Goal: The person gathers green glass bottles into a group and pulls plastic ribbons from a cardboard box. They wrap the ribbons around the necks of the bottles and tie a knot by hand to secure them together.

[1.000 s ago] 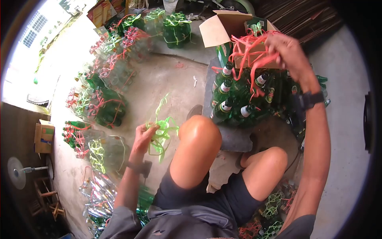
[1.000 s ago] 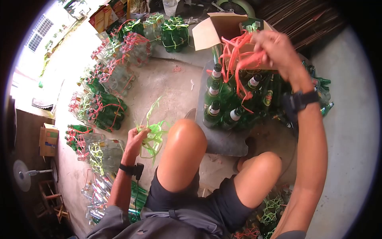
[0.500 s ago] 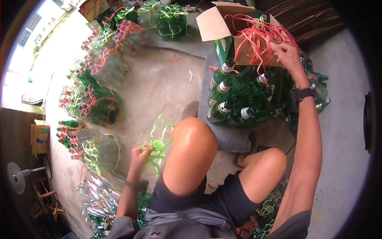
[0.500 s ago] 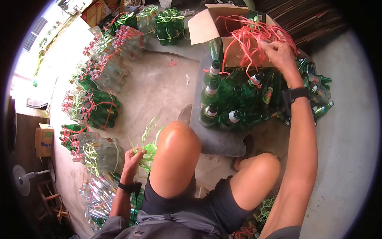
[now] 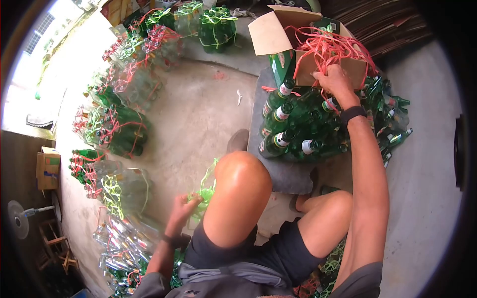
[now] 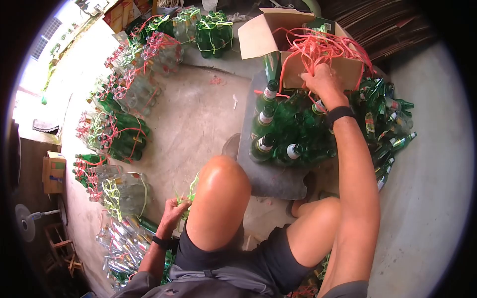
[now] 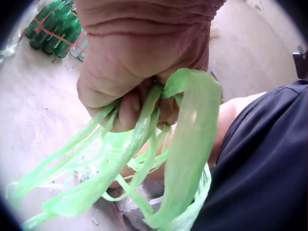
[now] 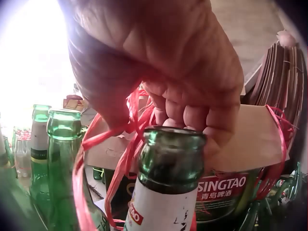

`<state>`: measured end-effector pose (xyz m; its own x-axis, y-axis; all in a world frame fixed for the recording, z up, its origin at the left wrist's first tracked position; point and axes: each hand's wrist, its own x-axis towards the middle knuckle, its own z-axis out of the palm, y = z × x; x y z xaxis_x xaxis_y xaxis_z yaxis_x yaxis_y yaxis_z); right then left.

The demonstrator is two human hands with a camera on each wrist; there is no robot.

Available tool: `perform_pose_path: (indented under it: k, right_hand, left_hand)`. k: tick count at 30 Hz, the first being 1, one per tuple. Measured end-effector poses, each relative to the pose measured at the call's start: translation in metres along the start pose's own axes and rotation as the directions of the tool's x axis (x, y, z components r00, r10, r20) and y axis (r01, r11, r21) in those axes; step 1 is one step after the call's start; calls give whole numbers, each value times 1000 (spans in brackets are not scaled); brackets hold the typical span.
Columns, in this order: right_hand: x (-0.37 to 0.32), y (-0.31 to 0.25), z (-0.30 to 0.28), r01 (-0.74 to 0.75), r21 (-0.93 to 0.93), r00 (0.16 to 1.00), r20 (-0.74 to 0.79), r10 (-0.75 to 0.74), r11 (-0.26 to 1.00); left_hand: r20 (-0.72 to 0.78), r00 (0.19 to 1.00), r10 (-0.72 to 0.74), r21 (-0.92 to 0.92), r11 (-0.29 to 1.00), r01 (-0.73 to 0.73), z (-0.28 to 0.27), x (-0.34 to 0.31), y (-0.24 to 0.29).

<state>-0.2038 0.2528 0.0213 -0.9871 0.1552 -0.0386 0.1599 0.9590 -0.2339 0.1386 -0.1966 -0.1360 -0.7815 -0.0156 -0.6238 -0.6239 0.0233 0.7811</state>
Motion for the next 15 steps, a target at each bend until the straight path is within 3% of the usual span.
perform_pose_path:
  k: [4, 6, 7, 9, 10, 12, 13, 15]
  right_hand:
    - [8, 6, 5, -25, 30, 999, 22, 25, 999]
    - [11, 8, 6, -116, 201, 991, 96, 99, 973]
    - [13, 13, 5, -116, 201, 991, 95, 99, 973]
    - [13, 17, -3, -63, 445, 996, 89, 26, 893]
    - [12, 16, -10, -62, 445, 996, 88, 25, 893]
    - [10, 18, -30, -55, 754, 992, 115, -49, 654]
    - [13, 19, -38, -54, 754, 992, 114, -50, 655]
    - [25, 21, -52, -16, 930, 997, 43, -66, 367]
  left_hand:
    - [32, 999, 39, 27, 999, -40, -4, 3, -19]
    - [22, 999, 49, 36, 998, -50, -4, 4, -23]
    - [22, 999, 50, 36, 998, -51, -3, 3, -25]
    - [21, 998, 51, 39, 998, -51, -2, 3, -27]
    - [21, 998, 51, 39, 998, -52, -2, 3, -27]
    - [20, 1000, 15, 48, 999, -16, -1, 2, -27]
    - [21, 1000, 16, 48, 999, -17, -1, 2, -26]
    - [24, 1000, 18, 87, 996, -20, -2, 1, -25]
